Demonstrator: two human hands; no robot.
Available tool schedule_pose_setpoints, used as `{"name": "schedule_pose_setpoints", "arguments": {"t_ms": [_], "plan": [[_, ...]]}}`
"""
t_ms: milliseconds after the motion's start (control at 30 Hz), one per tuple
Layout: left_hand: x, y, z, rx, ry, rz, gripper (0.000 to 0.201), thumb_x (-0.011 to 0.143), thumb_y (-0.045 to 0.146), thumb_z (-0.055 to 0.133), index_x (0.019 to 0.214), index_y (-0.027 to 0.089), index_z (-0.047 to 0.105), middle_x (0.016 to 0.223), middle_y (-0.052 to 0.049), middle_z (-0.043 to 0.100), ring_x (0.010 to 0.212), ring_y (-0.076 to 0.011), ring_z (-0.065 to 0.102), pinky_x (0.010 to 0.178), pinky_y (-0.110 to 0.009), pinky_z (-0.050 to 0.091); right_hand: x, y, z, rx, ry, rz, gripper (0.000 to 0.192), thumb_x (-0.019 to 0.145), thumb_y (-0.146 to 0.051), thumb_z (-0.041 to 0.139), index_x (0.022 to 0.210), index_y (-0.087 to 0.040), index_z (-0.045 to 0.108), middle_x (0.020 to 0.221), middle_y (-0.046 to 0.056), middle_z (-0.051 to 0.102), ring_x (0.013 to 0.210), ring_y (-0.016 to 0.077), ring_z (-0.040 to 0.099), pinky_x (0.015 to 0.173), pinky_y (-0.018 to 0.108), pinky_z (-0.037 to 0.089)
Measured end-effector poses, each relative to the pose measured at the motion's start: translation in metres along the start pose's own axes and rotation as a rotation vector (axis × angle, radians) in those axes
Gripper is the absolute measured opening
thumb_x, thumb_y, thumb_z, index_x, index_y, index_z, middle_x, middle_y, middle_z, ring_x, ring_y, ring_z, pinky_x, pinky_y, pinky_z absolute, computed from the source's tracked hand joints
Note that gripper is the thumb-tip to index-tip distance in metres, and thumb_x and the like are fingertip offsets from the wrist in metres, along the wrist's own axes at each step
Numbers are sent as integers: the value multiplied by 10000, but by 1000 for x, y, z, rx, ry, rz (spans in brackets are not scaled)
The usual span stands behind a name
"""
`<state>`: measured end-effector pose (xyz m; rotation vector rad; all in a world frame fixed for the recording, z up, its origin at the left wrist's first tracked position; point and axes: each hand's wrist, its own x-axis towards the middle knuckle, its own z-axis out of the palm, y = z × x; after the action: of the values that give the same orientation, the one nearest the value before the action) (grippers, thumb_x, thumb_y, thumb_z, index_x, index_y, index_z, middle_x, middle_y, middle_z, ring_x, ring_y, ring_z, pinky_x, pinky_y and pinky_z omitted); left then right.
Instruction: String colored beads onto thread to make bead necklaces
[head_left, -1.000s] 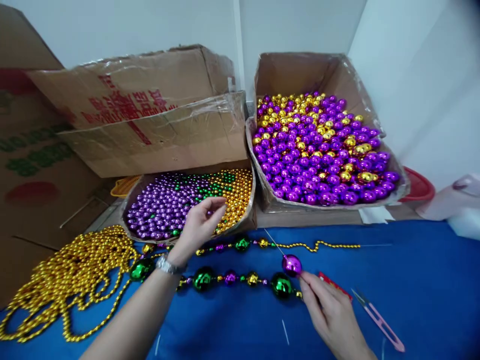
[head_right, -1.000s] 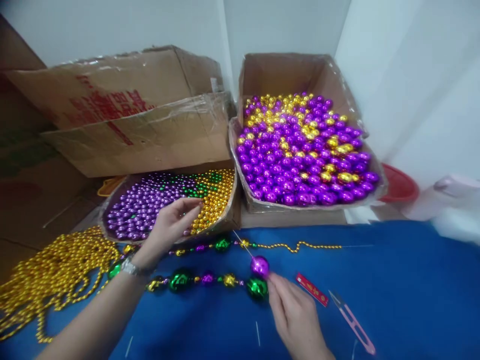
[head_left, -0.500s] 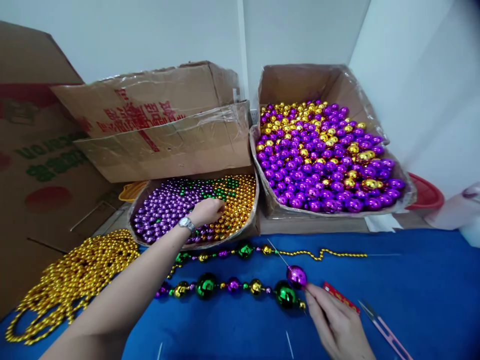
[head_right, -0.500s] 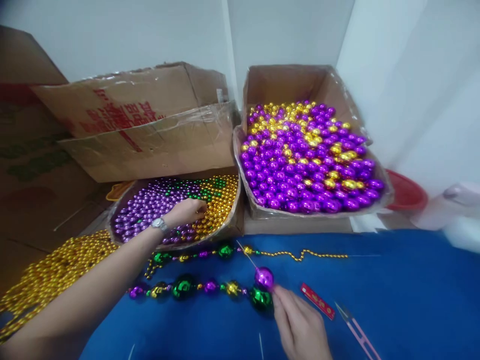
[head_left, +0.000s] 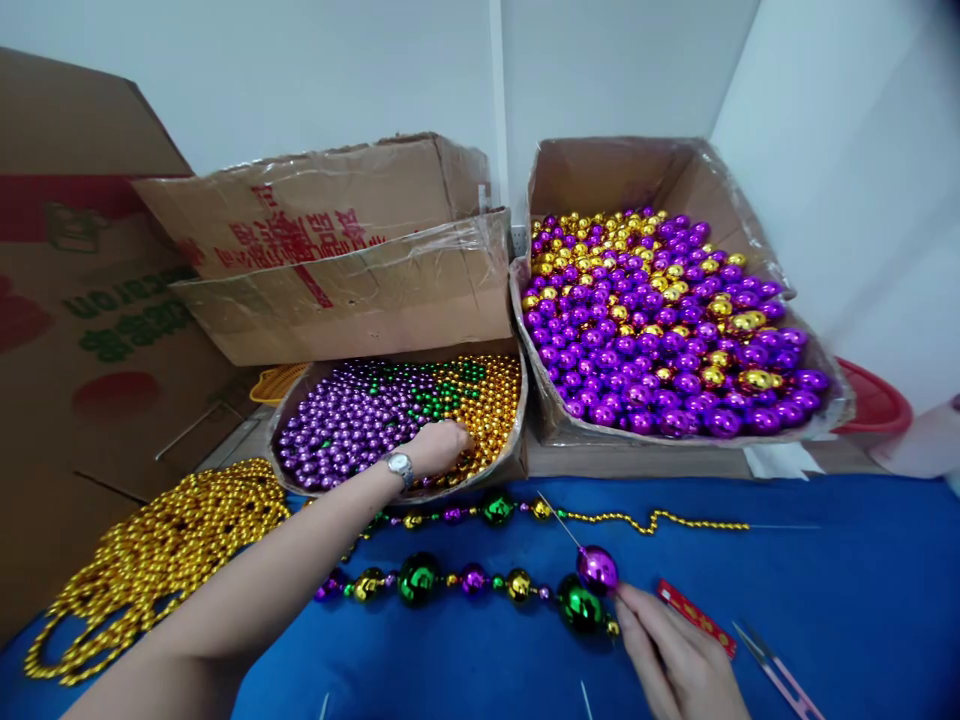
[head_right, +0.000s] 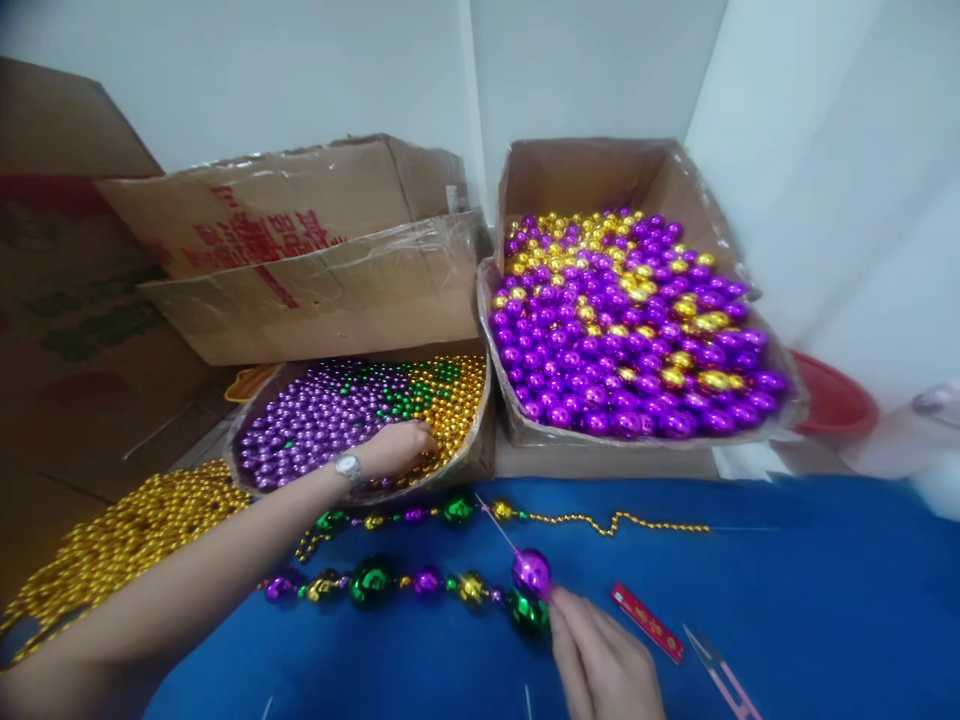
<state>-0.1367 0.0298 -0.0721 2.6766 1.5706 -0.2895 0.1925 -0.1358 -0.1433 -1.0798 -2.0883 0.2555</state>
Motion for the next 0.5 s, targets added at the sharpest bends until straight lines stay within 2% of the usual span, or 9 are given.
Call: {"name": "schedule_pose_setpoints", "arguments": {"t_ms": [100,233,333,433,500], "plan": [[-1,0,2,34,7,42,244,781,63,521,868,207,698,896,-94,617,820,-200,582,637,-253,434,-1,1,2,-6,9,-15,213,937,-215,431,1075,-173,587,867,76,717,773,180,713,679,199,574],[2,2,8,67,35,91,168,809,97,530,731,153,668,910,-131,599,892,-229,539,672,-284,434,3,-4,6,13,35,3,214,943,-211,417,1054,-173,596,862,76,717,777,181,710,668,206,571],[2,0,8,60,59,113,145,801,115,565,686,155,642,883,-112,609,877,-212,540,699,-279,437,7,-9,6,29,61,18,212,939,-198,419,1050,-178,599,882,78,714,778,185,703,653,221,561],[-4,2,-6,22,117,123,122,782,80,566,716,156,636,820,-90,616,821,-191,550,695,-261,447,9,-13,3,78,68,117,218,944,-188,406,1027,-183,607,846,70,704,743,178,687,659,242,539],[-10,14,-24,-35,206,122,137,803,96,526,745,144,641,795,-80,614,790,-192,551,696,-276,452,10,-14,0,101,41,220,239,956,-185,376,991,-183,612,801,54,688,702,161,667,651,242,518]]}}
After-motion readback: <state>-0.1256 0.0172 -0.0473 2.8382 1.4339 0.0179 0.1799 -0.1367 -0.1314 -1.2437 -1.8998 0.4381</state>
